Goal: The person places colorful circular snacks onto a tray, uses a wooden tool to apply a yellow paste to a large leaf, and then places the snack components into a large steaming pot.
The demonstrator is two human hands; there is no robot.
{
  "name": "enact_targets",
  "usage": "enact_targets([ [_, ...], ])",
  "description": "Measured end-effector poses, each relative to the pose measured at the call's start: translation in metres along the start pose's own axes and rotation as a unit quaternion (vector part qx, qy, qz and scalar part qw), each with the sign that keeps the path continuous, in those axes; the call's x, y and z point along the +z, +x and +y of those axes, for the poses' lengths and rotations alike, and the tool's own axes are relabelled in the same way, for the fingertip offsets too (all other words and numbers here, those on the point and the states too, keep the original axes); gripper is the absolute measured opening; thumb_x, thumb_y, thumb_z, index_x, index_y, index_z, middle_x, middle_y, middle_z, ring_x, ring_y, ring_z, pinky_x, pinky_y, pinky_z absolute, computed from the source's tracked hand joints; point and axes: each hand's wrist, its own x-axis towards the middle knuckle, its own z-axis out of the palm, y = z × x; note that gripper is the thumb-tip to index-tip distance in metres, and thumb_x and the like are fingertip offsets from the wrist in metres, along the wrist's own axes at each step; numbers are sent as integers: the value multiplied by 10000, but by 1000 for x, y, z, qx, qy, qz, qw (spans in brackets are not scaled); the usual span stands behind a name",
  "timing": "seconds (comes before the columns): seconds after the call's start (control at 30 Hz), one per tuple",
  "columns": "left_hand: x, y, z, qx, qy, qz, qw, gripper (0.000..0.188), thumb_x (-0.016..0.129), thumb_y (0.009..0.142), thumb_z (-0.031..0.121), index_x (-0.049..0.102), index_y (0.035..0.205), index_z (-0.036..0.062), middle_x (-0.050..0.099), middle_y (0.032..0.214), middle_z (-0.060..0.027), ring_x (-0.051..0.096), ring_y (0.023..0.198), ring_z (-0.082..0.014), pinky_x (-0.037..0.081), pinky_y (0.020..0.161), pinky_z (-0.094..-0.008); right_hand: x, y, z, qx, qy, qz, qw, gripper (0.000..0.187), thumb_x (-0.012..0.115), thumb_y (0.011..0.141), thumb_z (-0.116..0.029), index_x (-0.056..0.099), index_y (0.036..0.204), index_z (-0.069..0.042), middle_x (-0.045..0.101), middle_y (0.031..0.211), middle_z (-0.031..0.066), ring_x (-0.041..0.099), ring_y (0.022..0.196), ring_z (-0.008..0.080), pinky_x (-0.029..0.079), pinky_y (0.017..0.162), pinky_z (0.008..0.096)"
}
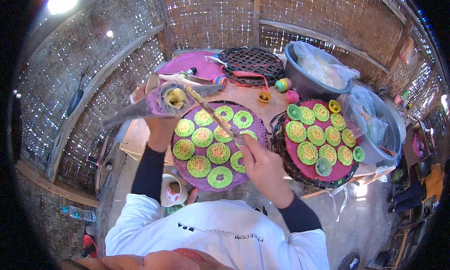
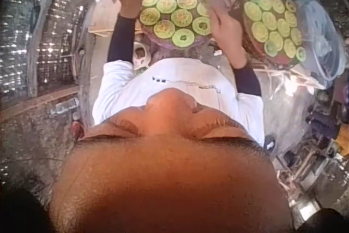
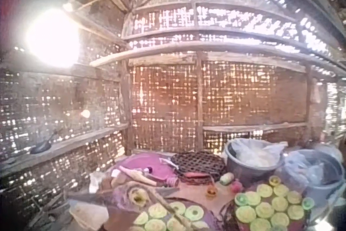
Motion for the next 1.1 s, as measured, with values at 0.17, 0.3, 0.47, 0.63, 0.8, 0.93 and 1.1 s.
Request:
enact_targets([
  [0.17, 6, -2, 14, -73, 39, 27, 996, 469, 756, 487, 339, 589, 874, 132, 446, 952, -101, 406, 925, -291, 317, 782, -406, 39, -7, -10, 91, 124, -5, 988, 272, 562, 791, -129, 553, 1027, 6, 586, 697, 211, 601, 585, 311, 464, 512, 363],
  [0.3, 21, -6, 1, -63, 57, -25, 996, 432, 747, 511, 272, 586, 875, 105, 471, 929, -96, 432, 927, -279, 347, 788, -402, 37, -16, -11, 101, 98, -43, 989, 276, 565, 790, -128, 555, 1031, 4, 587, 704, 212, 606, 587, 305, 465, 509, 358],
  [0.47, 34, -15, -46, -107, -198, 48, 973, 507, 741, 550, 284, 540, 961, 64, 506, 900, -92, 481, 864, -279, 380, 748, -388, -12, 2, 5, 41, 159, -83, 983, 257, 551, 791, -104, 558, 1025, 0, 595, 732, 199, 620, 634, 270, 469, 556, 334],
  [0.63, -13, -27, -169, -39, 0, -9, 999, 474, 668, 699, 260, 485, 1072, 31, 521, 1016, -128, 502, 951, -262, 374, 899, -377, -132, 91, 127, 116, -252, 63, 959, 248, 474, 838, -190, 565, 1024, -54, 584, 703, 135, 566, 618, 216, 439, 578, 332],
  [0.8, -85, 26, -99, -317, -500, 146, 793, 345, 611, 706, 144, 513, 1009, 9, 511, 1021, -147, 518, 935, -256, 398, 873, -340, -170, 163, 299, 174, -471, -133, 855, 279, 444, 815, -236, 582, 1006, -88, 619, 857, 157, 598, 786, 324, 469, 658, 448],
  [0.93, -86, 42, -63, -364, -648, 126, 657, 210, 609, 683, 159, 535, 836, 35, 442, 979, -140, 440, 976, -260, 359, 891, -364, -116, 203, 324, 78, -481, -105, 867, 271, 489, 794, -241, 575, 906, -11, 608, 795, 188, 595, 762, 321, 462, 663, 450],
  [1.1, -21, 36, -24, -261, -896, -29, 359, 203, 671, 619, 230, 479, 652, 173, 336, 994, -94, 333, 992, -230, 282, 897, -361, -1, 207, 123, 141, 321, -409, 842, 511, 321, 900, -437, 502, 1140, -24, 531, 1108, 167, 507, 1022, 238, 365, 910, 327],
])
